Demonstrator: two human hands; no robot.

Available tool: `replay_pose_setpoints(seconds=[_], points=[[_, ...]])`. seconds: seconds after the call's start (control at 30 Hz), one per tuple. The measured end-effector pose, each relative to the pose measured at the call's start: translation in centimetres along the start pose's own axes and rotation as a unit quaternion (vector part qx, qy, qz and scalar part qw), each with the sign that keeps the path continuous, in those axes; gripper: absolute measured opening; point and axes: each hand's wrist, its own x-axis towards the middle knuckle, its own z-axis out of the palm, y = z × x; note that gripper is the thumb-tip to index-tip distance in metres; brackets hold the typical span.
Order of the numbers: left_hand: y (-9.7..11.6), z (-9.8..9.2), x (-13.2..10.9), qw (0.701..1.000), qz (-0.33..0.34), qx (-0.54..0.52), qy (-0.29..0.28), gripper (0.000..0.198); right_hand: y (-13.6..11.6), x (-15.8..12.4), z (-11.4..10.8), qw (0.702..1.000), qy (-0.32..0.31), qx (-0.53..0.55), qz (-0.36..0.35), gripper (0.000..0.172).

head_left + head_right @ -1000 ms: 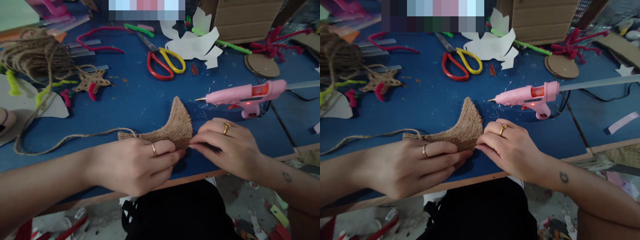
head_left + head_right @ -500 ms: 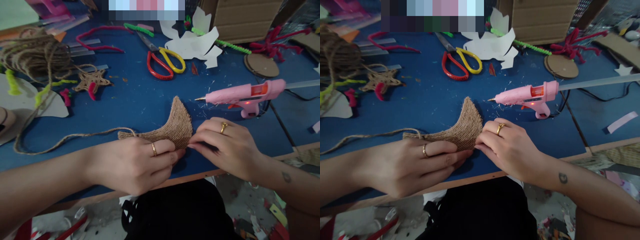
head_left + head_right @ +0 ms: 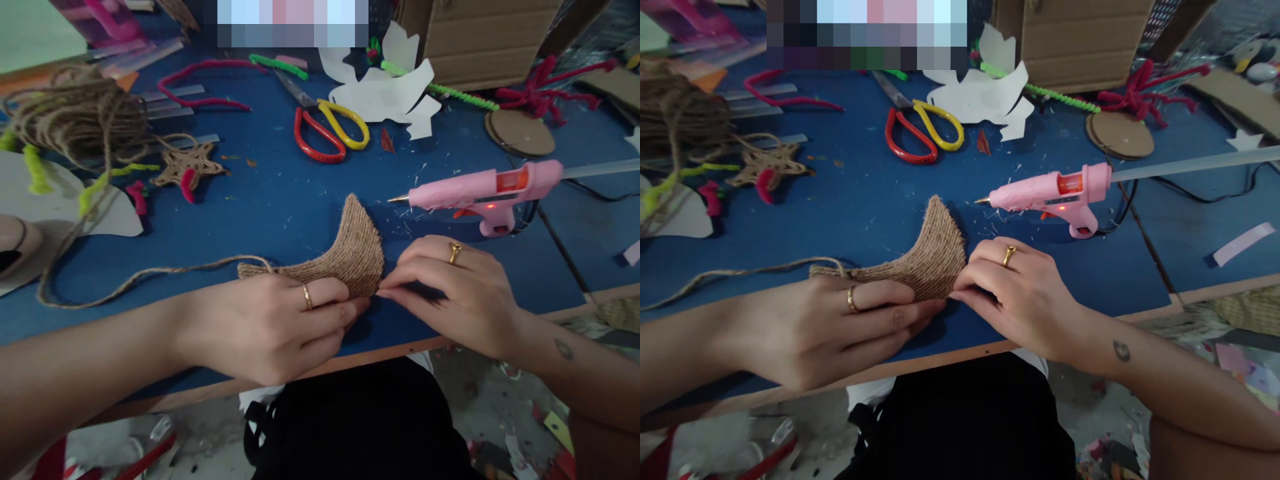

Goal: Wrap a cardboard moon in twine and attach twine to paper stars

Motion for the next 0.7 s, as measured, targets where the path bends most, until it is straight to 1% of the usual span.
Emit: replay_pose_setpoints(seconds=[0.1,0.27,0.43,0.57,0.63,0.7], points=[[0.2,-0.1,0.1,1.000,-0.005,0.008,-0.019,0.021,-0.2,0.0,0.1,1.000,-0.007,0.005,-0.007,0.012],[0.3,-0.1,0.2,0.999,0.011,0.024,-0.026,0.024,-0.3,0.0,0.2,1.000,-0.020,-0.003,-0.003,0.014],[0.3,-0.2,0.1,1.000,-0.004,-0.001,-0.017,0.022,-0.7,0.3,0.0,0.998,-0.051,-0.010,0.032,0.013],[0.2,-0.1,0.1,1.000,-0.002,0.001,-0.022,0.023,-0.7,0.9,-0.6,0.994,-0.085,0.014,0.061,0.012],[0.2,-0.1,0.0,1.000,0.003,0.003,-0.011,0.023,-0.4,1.0,-1.0,0.994,-0.084,0.020,0.073,0.010],[0.2,-0.1,0.1,1.000,0.006,0.006,-0.003,0.023,-0.1,0.8,-1.3,0.995,-0.059,0.009,0.080,0.008]])
